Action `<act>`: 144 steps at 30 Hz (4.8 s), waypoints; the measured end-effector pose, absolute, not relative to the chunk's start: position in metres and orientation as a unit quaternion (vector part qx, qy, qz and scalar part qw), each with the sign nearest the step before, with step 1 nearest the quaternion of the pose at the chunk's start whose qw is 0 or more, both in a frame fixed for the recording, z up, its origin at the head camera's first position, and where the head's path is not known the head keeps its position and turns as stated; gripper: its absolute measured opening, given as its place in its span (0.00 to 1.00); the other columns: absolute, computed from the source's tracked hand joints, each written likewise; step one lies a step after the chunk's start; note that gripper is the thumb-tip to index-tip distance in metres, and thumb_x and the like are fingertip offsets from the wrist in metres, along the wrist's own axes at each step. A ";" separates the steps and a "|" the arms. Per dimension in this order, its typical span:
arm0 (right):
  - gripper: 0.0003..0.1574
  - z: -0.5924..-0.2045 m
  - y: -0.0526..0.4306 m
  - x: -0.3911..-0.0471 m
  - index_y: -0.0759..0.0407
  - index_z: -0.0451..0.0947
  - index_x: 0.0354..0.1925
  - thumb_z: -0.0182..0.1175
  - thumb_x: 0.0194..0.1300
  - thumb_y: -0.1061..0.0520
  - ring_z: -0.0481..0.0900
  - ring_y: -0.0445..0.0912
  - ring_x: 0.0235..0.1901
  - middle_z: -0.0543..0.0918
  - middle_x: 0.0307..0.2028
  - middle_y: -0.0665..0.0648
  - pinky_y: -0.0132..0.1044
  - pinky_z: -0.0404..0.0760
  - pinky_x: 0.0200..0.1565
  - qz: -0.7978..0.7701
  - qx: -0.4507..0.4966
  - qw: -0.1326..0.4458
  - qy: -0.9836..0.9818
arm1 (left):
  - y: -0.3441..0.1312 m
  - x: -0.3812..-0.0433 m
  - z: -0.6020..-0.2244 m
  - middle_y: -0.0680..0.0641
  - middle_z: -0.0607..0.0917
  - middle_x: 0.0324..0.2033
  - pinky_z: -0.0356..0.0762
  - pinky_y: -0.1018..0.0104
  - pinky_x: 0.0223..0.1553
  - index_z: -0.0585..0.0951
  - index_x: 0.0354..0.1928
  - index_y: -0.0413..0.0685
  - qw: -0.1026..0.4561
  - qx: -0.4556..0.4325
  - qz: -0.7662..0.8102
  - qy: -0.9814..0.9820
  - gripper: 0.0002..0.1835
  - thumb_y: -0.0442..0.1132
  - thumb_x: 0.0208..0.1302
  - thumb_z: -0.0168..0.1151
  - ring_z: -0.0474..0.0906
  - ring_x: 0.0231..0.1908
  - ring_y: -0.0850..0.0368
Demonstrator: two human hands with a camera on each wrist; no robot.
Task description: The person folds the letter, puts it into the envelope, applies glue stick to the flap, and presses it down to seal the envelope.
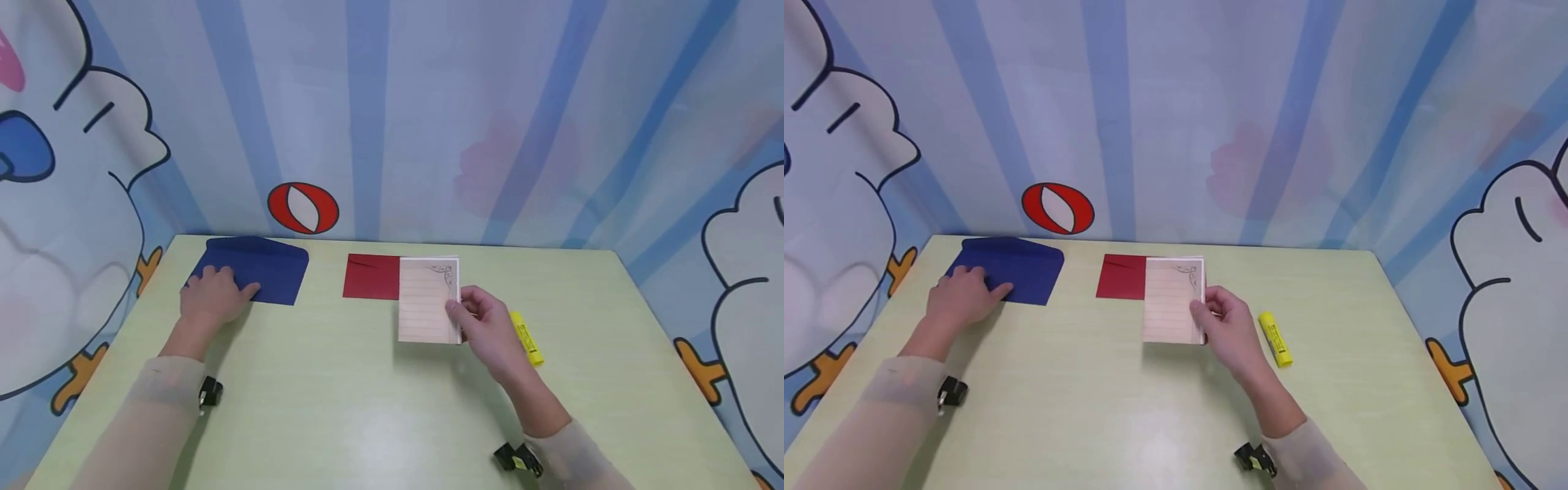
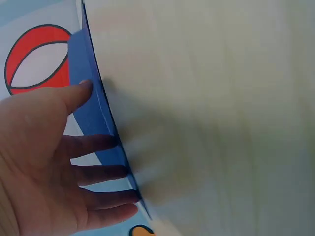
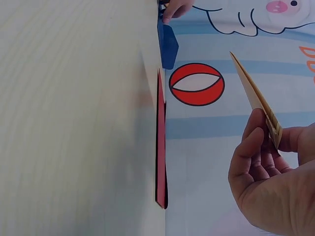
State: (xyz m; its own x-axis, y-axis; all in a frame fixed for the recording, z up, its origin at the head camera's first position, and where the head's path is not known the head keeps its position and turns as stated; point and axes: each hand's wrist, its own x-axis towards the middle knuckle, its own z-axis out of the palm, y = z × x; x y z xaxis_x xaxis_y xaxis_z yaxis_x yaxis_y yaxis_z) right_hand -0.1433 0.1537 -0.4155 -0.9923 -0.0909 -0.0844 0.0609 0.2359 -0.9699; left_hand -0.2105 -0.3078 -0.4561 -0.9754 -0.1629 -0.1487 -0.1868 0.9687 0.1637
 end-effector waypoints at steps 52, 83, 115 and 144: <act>0.17 -0.417 0.157 -0.142 0.58 0.80 0.59 0.61 0.80 0.50 0.85 0.55 0.39 0.87 0.45 0.63 0.37 0.87 0.39 -0.625 -0.024 0.052 0.779 | -0.235 -0.166 -0.436 0.27 0.63 0.53 0.78 0.40 0.47 0.63 0.62 0.29 0.124 -0.044 0.242 0.961 0.56 0.53 0.43 0.90 0.70 0.50 0.27; 0.27 -0.423 0.148 -0.137 0.54 0.61 0.77 0.49 0.86 0.56 0.91 0.59 0.45 0.86 0.50 0.68 0.51 0.90 0.40 -0.633 -0.103 0.067 0.764 | -0.159 -0.162 -0.414 0.38 0.89 0.49 0.89 0.60 0.41 0.71 0.69 0.32 0.072 -0.044 0.742 0.665 0.22 0.30 0.79 0.60 0.90 0.37 0.55; 0.17 -0.408 0.139 -0.126 0.60 0.78 0.55 0.70 0.72 0.59 0.77 0.44 0.28 0.83 0.32 0.51 0.33 0.79 0.26 -0.339 -0.126 -0.082 0.929 | -0.125 -0.147 -0.411 0.48 0.83 0.51 0.83 0.69 0.45 0.64 0.73 0.41 0.087 -0.048 0.816 0.570 0.20 0.35 0.85 0.46 0.86 0.42 0.60; 0.08 -0.408 0.130 -0.121 0.57 0.85 0.52 0.60 0.80 0.61 0.78 0.43 0.29 0.85 0.34 0.49 0.36 0.81 0.32 -0.358 -0.142 -0.002 0.923 | -0.101 -0.129 -0.408 0.47 0.51 0.84 0.45 0.50 0.81 0.44 0.86 0.45 0.088 -0.078 0.814 0.569 0.39 0.56 0.86 0.43 0.42 0.83 0.49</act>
